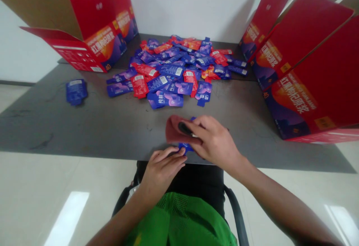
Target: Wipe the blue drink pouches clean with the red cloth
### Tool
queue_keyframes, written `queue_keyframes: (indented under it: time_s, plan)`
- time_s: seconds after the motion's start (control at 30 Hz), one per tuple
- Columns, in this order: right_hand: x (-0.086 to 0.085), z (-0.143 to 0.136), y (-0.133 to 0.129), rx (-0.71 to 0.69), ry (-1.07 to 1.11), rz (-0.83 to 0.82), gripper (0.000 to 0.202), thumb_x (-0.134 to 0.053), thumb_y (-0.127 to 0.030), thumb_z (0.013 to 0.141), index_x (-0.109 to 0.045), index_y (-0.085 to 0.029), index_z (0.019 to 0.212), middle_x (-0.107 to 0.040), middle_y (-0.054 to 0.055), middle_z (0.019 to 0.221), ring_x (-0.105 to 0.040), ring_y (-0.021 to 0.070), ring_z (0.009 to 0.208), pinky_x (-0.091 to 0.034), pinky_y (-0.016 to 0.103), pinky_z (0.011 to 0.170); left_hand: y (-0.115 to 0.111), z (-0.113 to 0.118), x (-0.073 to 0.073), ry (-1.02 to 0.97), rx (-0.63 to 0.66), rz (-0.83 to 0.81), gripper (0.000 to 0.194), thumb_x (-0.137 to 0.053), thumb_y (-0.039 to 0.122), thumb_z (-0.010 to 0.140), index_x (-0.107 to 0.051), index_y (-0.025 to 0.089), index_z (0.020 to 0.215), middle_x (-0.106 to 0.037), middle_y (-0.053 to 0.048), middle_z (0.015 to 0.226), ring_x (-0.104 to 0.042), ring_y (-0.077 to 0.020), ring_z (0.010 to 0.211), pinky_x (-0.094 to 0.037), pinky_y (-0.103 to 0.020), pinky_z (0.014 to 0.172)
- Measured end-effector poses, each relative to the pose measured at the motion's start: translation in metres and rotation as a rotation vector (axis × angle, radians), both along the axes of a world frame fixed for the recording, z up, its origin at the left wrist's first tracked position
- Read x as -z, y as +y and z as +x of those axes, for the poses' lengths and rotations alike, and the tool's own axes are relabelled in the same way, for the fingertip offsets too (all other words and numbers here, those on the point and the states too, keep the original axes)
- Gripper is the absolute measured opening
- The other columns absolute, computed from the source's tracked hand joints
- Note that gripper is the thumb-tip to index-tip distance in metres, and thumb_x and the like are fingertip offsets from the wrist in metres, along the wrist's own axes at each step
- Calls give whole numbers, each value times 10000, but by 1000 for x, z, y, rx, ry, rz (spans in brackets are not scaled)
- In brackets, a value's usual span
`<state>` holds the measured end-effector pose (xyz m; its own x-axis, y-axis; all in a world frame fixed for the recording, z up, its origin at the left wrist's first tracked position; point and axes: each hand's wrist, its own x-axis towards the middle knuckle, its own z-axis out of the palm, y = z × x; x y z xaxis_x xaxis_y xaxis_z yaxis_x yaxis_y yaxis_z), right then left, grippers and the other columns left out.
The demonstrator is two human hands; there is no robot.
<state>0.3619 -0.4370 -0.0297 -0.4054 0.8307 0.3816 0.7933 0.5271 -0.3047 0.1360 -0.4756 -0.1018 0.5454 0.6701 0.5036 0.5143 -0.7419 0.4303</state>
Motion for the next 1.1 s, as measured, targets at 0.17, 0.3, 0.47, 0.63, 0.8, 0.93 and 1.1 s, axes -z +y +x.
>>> queue_keyframes:
  time_s: [0.17,0.3,0.47,0.63,0.8,0.93,1.1]
  plan:
    - [27,3,14,-21,-60,-51,384,-608,-352,1000,-659,-217,1355,-657,88,1064,-590,230,965,-506,356,837,1,0,0,1,-1,-2,165,-645,230,999,-723,219,1144,-775,-25,1202,-689,-219,1137,-467,-363,887]
    - [11,29,42,197,-83,24,354,-627,-326,977,-697,-181,1293,-654,105,1022,-590,251,931,-499,373,805,1,1,-1,-9,7,-14,173,-654,217,993,-716,219,1154,-761,-19,1239,-679,-218,1158,-466,-361,875]
    - [-1,2,-1,16,2,12,395,-605,-292,983,-641,-204,1367,-647,98,1099,-598,235,994,-518,359,839,0,1,0,-42,-4,10,164,-661,202,987,-722,219,1139,-780,-11,1188,-701,-208,1103,-470,-366,894]
    - [26,7,6,1,-23,-58,372,-617,-334,993,-666,-217,1343,-659,77,1052,-614,218,953,-523,342,822,1,0,0,-9,2,-17,168,-649,222,996,-723,226,1147,-775,-22,1201,-696,-214,1125,-479,-371,884]
    - [9,41,36,251,-52,52,336,-627,-330,977,-709,-199,1276,-668,99,1030,-621,235,893,-509,352,758,1,1,-1,-31,2,-6,167,-642,211,997,-727,216,1141,-773,-34,1207,-692,-220,1133,-491,-369,873]
    - [1,17,5,96,-7,24,384,-607,-313,989,-653,-222,1359,-660,96,1091,-619,234,966,-526,352,799,1,2,-1,-48,2,5,166,-664,193,980,-726,209,1133,-774,-19,1206,-689,-217,1133,-483,-367,885]
    - [25,12,12,34,-50,-35,377,-629,-332,983,-670,-223,1342,-665,86,1066,-622,232,968,-527,348,818,2,1,-1,-24,2,-11,173,-670,192,977,-722,215,1140,-767,-9,1226,-686,-218,1140,-474,-370,878]
